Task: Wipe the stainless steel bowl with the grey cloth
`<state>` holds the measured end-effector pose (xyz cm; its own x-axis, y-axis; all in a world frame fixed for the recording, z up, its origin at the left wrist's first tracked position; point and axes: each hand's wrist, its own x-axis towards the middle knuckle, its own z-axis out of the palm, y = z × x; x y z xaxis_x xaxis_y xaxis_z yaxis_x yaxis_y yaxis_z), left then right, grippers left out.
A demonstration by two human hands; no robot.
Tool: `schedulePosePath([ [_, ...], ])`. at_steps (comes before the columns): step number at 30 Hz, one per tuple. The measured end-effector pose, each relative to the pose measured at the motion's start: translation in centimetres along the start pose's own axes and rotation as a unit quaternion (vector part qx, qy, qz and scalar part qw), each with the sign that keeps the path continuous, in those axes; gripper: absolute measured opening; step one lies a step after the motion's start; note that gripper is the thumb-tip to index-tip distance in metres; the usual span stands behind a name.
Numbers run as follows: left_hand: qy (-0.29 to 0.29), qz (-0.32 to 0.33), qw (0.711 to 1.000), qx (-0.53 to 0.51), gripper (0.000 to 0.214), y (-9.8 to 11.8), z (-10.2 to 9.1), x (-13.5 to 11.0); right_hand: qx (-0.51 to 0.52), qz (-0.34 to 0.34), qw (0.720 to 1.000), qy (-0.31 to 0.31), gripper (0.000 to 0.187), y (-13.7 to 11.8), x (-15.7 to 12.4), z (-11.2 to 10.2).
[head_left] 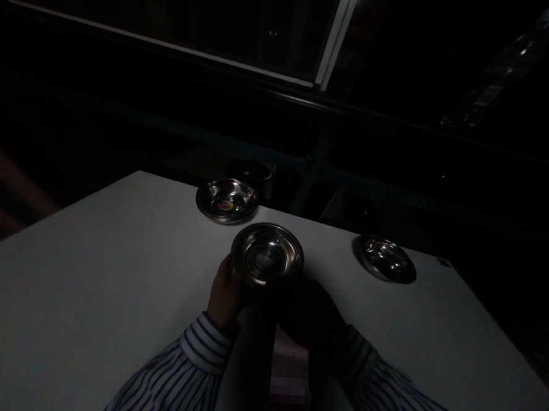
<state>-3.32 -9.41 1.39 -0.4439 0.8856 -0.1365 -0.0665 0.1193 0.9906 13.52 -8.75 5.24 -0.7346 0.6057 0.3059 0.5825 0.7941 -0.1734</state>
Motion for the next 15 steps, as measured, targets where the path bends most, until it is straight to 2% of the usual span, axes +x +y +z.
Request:
schedulePosePath([
  [3, -0.011, -0.006, 1.000, 0.012, 0.047, 0.1, -0.1, 0.1, 0.059, 0.018, 0.998, 0.009, 0.025, -0.2, 0.2, -0.2],
  [8, 0.010, 0.032, 0.999, 0.016, 0.054, -0.3, 0.0, 0.2, 0.230, 0.138, 0.962, 0.055, 0.028, 0.0, 0.5, 1.7],
  [12, -0.008, -0.013, 1.000, -0.013, 0.069, -0.2, 0.1, -0.1, 0.255, 0.174, 0.945, 0.106, 0.027, -0.3, 1.1, 3.2],
  [15, -0.006, -0.040, 0.998, -0.044, 0.071, 0.2, 0.2, -0.3, 0.264, 0.172, 0.943, 0.105, 0.023, -0.5, 1.3, 3.5],
])
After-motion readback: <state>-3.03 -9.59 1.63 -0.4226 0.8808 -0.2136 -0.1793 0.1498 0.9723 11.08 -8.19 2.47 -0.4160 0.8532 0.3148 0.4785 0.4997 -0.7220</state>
